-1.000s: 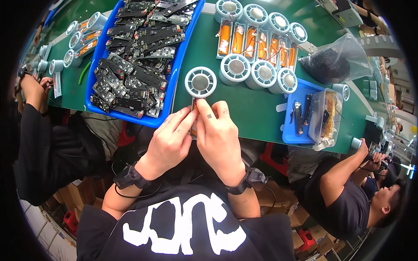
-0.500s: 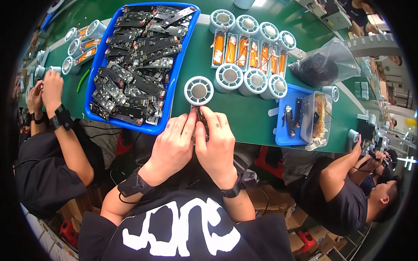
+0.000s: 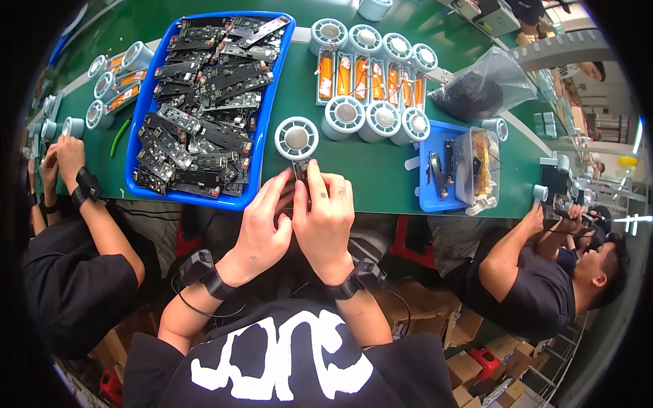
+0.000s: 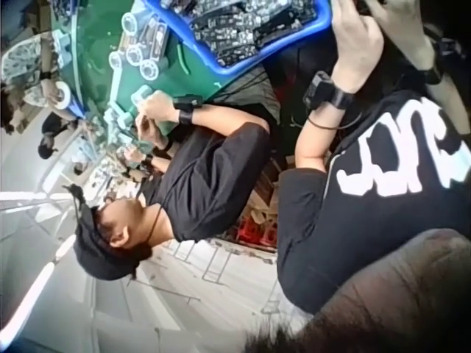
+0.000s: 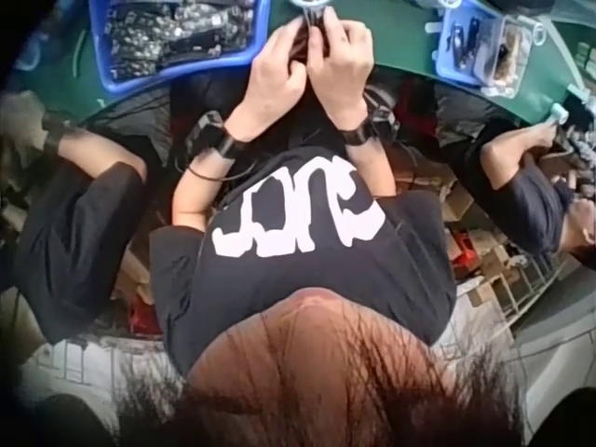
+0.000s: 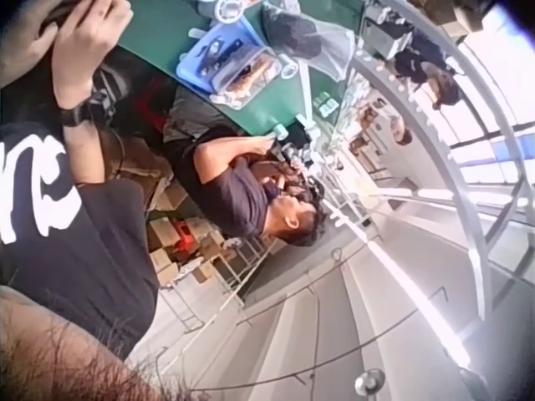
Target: Assemble small electronic components and plastic housings on a factory production line.
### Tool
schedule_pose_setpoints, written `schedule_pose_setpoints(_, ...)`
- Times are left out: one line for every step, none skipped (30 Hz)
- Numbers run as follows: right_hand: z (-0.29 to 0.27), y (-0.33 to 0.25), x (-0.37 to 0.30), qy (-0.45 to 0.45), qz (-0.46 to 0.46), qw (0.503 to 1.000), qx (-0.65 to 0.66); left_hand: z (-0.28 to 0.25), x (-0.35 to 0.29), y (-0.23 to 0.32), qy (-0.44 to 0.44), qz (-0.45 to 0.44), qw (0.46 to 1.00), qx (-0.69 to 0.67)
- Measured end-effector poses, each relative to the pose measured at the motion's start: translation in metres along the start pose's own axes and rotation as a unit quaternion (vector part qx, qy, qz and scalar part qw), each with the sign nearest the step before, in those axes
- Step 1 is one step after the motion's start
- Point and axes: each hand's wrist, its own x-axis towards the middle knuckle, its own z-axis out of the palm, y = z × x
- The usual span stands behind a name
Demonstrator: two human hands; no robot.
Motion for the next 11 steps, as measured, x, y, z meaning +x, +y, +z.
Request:
schedule_pose_setpoints(0.0008,0.0004,0.0000,0.002,0.000,1.000,-0.005,-0.0008,0.0006,-0.0003,-0.002,0.002,1.000,0.007)
schedule_pose_setpoints(0.0019,0.0012,0.0004,-0.001,-0.007,1.000,-0.013,-0.0015,0.0012,-0.0006,-0.003,0.004,1.000,0.013)
schedule_pose_setpoints(0.0030,0.0021,0.0008,-0.005,-0.015,1.000,-0.021,-0.0020,0.0019,-0.0008,-0.005,0.006,1.000,0.009)
schedule_pose_setpoints(0.0044,0.0021,0.0009,-0.008,-0.023,0.999,-0.027,-0.0034,0.0020,-0.0012,-0.007,0.008,1.000,0.009)
schedule_pose_setpoints(0.0054,0.0018,0.0011,-0.008,-0.023,0.999,-0.030,-0.0046,0.0021,-0.0014,-0.009,0.009,1.000,0.010)
schedule_pose_setpoints(0.0062,0.0013,0.0014,-0.007,-0.024,0.999,-0.037,-0.0054,0.0018,-0.0016,-0.011,0.010,1.000,0.010)
schedule_pose_setpoints(0.0068,0.0008,0.0017,-0.005,-0.025,0.999,-0.044,-0.0060,0.0014,-0.0018,-0.011,0.011,1.000,0.008)
schedule_pose_setpoints(0.0074,0.0004,0.0015,-0.004,-0.026,0.998,-0.050,-0.0064,0.0010,-0.0018,-0.009,0.007,1.000,0.003)
schedule_pose_setpoints(0.0072,0.0014,0.0018,-0.003,-0.028,0.998,-0.053,-0.0062,0.0018,-0.0008,-0.008,0.004,1.000,-0.003)
schedule_pose_setpoints(0.0072,0.0040,0.0014,0.003,-0.048,0.997,-0.062,-0.0059,0.0025,0.0003,-0.006,0.002,1.000,-0.008)
schedule_pose_setpoints(0.0071,0.0068,0.0008,0.009,-0.067,0.995,-0.070,-0.0066,0.0034,0.0015,-0.004,0.004,1.000,-0.011)
